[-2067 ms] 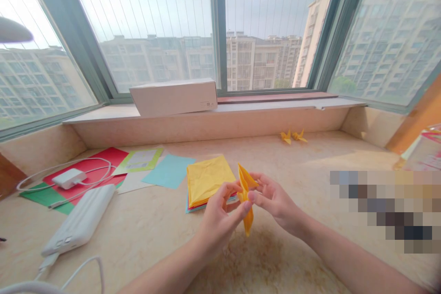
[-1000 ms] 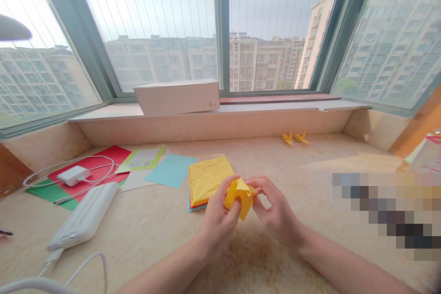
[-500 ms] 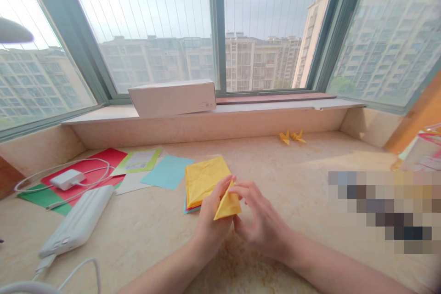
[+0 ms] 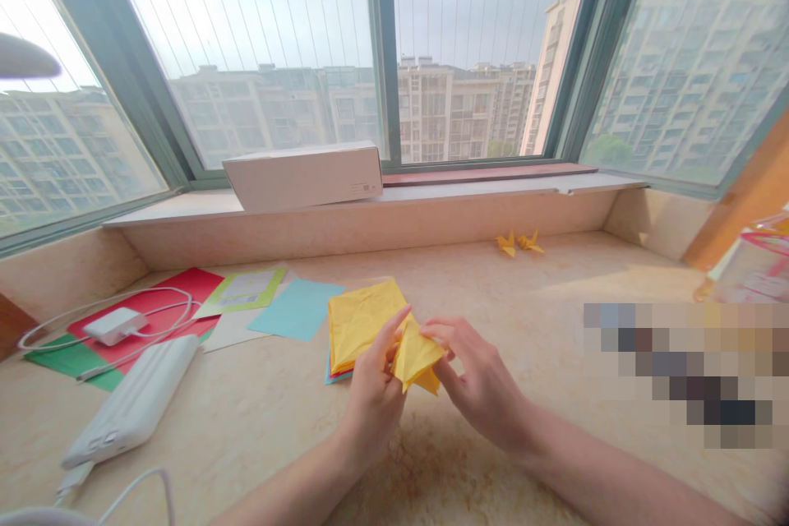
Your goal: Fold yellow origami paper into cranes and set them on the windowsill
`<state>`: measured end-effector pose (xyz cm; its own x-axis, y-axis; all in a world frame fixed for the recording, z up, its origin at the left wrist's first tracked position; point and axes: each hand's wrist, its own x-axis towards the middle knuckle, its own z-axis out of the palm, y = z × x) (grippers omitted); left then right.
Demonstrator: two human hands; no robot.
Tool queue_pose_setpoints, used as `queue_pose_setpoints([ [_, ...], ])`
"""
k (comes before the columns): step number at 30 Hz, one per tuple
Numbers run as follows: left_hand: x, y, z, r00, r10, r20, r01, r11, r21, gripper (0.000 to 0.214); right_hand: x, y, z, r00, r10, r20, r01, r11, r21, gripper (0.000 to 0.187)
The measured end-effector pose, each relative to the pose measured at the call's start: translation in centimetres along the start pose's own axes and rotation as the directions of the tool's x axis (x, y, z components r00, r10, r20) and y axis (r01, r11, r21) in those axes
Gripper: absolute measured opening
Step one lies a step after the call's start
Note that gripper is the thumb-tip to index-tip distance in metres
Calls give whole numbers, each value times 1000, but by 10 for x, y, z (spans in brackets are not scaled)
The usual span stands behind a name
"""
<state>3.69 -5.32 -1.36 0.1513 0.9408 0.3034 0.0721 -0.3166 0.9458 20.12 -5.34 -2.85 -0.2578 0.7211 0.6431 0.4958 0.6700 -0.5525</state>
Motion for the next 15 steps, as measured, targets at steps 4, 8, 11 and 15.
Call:
queue_pose_setpoints([
  [4, 0, 6, -2, 998, 64, 8, -65, 993, 97, 36, 0, -1, -2, 999, -32, 11, 32, 999, -44, 23],
  [8, 2, 1, -4, 1000, 22, 10, -23, 990, 137, 30, 0, 0, 1, 993, -105, 47, 103, 994, 41, 22],
  [11, 1, -6, -4, 1000, 6, -29, -2, 992, 129, 32, -1, 2, 3, 995, -100, 30, 96, 988, 119, 20],
  [15, 0, -9, -1, 999, -46, 0, 46, 999, -7, 41, -2, 5, 7, 998, -19, -68, 35, 970, 243, 13],
])
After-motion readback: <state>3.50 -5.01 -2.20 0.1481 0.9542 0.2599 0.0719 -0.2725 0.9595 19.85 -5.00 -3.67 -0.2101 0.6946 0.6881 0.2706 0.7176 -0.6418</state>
